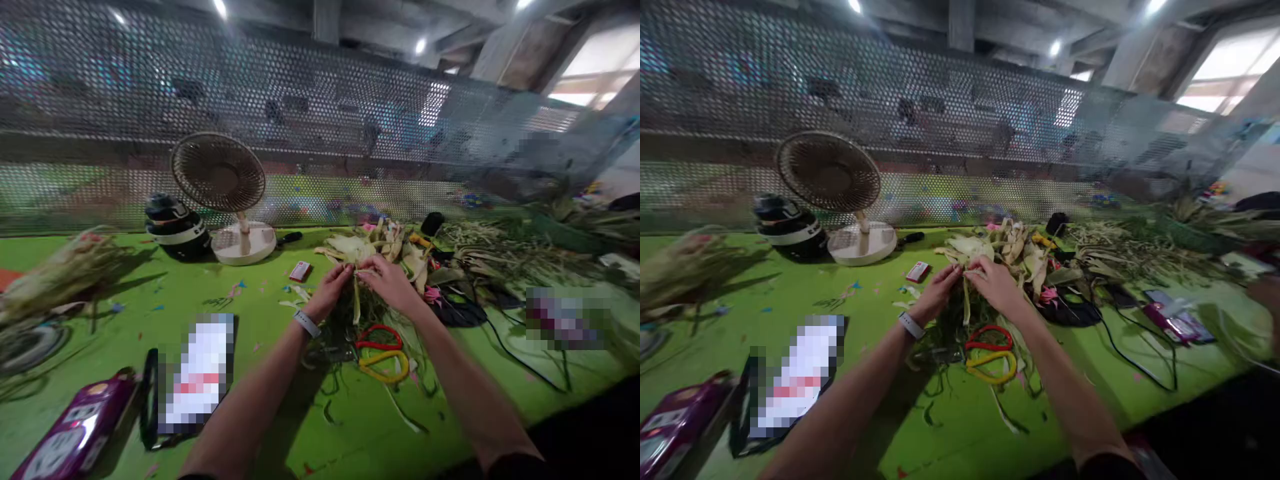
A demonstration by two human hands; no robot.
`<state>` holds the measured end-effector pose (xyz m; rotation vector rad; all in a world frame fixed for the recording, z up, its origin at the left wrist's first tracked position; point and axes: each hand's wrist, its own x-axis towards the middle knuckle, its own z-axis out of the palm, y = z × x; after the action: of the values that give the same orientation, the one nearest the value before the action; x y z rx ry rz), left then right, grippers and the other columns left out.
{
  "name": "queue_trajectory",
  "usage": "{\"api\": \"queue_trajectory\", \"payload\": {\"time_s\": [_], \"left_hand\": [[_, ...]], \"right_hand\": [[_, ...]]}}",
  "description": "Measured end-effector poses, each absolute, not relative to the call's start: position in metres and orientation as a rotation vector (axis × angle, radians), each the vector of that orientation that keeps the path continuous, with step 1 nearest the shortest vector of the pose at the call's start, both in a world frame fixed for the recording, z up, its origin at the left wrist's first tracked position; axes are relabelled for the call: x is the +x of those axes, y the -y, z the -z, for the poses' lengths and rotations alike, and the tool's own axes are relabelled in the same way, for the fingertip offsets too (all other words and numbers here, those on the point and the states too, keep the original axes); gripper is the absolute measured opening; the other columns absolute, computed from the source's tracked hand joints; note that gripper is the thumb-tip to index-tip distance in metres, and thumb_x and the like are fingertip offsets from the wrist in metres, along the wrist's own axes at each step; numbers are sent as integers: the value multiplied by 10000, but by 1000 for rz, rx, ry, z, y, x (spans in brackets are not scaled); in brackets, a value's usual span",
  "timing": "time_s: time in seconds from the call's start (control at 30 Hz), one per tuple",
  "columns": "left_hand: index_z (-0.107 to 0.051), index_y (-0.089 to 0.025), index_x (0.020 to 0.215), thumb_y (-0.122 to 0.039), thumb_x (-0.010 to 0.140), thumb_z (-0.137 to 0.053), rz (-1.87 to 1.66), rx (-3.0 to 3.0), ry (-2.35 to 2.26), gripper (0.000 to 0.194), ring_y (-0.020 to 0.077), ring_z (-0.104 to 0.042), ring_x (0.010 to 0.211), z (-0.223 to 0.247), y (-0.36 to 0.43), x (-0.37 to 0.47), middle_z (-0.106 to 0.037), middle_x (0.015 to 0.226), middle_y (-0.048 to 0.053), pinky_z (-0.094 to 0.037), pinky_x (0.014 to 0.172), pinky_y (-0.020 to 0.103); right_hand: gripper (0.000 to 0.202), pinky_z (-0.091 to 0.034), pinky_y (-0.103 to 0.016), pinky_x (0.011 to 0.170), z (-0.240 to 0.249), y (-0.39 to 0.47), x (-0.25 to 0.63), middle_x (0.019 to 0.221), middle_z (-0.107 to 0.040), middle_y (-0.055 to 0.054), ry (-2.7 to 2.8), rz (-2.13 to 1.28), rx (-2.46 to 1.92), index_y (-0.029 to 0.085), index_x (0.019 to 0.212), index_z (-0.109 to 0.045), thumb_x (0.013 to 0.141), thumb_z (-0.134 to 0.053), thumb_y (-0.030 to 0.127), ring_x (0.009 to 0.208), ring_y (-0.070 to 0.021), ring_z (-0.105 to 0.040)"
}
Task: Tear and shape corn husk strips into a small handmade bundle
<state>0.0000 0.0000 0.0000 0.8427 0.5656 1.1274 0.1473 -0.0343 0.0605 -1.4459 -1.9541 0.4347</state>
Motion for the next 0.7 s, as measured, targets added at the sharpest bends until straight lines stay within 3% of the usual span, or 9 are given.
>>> {"api": "queue_trajectory", "payload": {"time_s": [0.2,0.7], "left_hand": [[-667,-161,742,-337,526,-836,-1157,661,-542,326,33,-479,552,0,0,-1,-607,663,-45,-365,530,154],[-700,-133,773,-177,675,-723,-1133,505,-447,110,86,-586,635,2,-9,-16,-694,729,15,-401,584,187]], "right_hand": [[162,-424,-258,708,-54,30,148,800,-670,-20,2067,-356,-1294,204,838,-627,868,-516,319,751,-166,-606],[152,-465,-288,774,-54,9,131,866,-714,-47,2054,-322,-1194,187,849,-669,847,-531,250,821,-184,-648]]}}
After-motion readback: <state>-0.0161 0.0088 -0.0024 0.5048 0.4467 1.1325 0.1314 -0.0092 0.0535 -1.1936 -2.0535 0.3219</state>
